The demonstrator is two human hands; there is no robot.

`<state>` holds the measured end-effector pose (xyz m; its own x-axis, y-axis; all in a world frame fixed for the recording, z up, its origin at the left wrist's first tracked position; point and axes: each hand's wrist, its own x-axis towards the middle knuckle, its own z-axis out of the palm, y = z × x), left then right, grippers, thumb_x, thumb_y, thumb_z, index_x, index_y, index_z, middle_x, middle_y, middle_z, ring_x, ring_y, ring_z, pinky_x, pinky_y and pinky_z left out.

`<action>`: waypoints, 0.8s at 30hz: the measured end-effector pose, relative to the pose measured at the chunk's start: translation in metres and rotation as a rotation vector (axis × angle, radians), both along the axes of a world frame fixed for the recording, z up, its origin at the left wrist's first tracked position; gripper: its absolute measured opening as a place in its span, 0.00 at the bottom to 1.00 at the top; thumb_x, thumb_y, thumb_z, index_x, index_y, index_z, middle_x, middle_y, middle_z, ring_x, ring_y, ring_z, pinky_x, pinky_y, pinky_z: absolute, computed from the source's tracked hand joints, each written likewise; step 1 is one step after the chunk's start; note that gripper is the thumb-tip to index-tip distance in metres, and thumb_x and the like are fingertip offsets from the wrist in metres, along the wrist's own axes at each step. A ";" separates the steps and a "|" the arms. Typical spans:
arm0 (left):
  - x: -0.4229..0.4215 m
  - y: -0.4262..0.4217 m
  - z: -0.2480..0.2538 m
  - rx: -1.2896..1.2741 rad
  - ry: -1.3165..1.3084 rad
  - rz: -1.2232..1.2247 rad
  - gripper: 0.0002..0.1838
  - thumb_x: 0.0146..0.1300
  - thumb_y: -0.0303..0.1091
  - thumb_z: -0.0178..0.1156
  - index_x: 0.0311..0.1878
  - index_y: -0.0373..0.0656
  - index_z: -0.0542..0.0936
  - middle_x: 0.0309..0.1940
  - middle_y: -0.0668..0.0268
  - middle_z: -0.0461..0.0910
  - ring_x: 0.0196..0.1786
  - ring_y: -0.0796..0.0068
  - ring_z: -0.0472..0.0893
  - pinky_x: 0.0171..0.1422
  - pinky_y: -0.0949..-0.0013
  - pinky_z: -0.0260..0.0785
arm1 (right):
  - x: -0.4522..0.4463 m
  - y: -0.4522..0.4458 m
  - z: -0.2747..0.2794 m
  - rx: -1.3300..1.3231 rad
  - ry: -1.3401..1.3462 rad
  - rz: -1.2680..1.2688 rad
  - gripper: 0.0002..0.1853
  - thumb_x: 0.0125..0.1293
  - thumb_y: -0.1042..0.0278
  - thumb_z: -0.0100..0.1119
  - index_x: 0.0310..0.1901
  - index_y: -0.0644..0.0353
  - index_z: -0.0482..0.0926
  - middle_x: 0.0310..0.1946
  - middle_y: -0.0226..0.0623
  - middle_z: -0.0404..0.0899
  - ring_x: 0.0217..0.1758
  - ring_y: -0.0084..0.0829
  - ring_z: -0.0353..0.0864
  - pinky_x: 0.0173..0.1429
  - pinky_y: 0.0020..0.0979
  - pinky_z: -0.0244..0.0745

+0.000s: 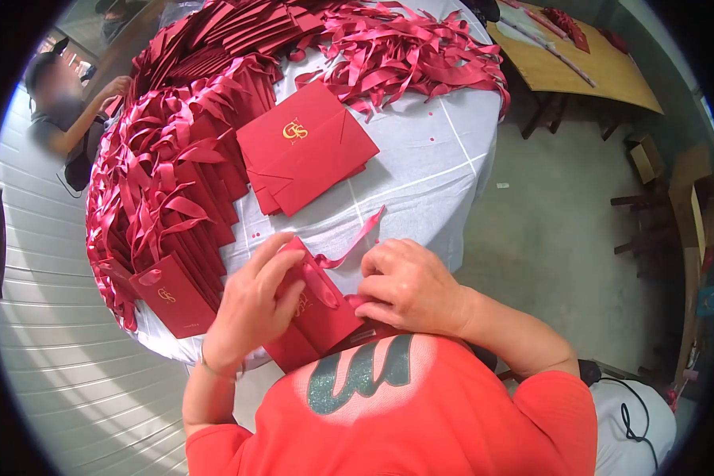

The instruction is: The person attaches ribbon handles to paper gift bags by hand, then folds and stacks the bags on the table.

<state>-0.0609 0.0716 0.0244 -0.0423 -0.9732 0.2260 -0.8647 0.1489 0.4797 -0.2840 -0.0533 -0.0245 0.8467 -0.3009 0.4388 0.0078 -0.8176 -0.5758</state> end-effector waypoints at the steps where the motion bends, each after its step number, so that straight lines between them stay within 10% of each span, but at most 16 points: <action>1: -0.005 0.014 -0.003 0.061 0.061 0.037 0.26 0.55 0.28 0.69 0.59 0.35 0.75 0.63 0.44 0.73 0.60 0.43 0.79 0.59 0.55 0.76 | 0.001 0.002 -0.002 -0.026 -0.013 0.019 0.12 0.49 0.67 0.76 0.32 0.57 0.82 0.36 0.33 0.77 0.39 0.37 0.77 0.45 0.36 0.73; 4: -0.012 0.032 -0.005 0.227 -0.019 -0.051 0.54 0.50 0.54 0.76 0.70 0.27 0.62 0.71 0.34 0.60 0.77 0.40 0.58 0.80 0.41 0.42 | 0.006 0.003 0.001 0.012 0.008 0.022 0.10 0.52 0.70 0.73 0.29 0.57 0.79 0.36 0.33 0.77 0.39 0.38 0.78 0.44 0.38 0.73; 7: -0.022 0.038 -0.013 0.277 -0.113 -0.062 0.69 0.41 0.65 0.76 0.74 0.24 0.54 0.75 0.31 0.50 0.80 0.35 0.47 0.82 0.40 0.34 | 0.012 0.003 0.007 0.007 0.059 0.033 0.10 0.54 0.70 0.72 0.30 0.57 0.77 0.32 0.36 0.78 0.36 0.40 0.79 0.42 0.39 0.74; 15: -0.026 0.037 -0.008 0.296 -0.192 -0.072 0.59 0.44 0.47 0.77 0.73 0.24 0.56 0.74 0.32 0.52 0.80 0.37 0.50 0.83 0.42 0.37 | 0.016 -0.068 0.037 0.437 0.302 0.305 0.08 0.59 0.75 0.70 0.40 0.63 0.84 0.34 0.39 0.85 0.37 0.35 0.85 0.43 0.32 0.79; 24: -0.022 0.041 -0.012 0.293 -0.157 -0.074 0.53 0.49 0.48 0.75 0.71 0.25 0.61 0.74 0.34 0.54 0.80 0.38 0.52 0.82 0.43 0.39 | 0.000 -0.075 0.007 0.204 0.088 -0.011 0.07 0.58 0.80 0.68 0.39 0.62 0.84 0.37 0.37 0.82 0.37 0.34 0.84 0.42 0.32 0.79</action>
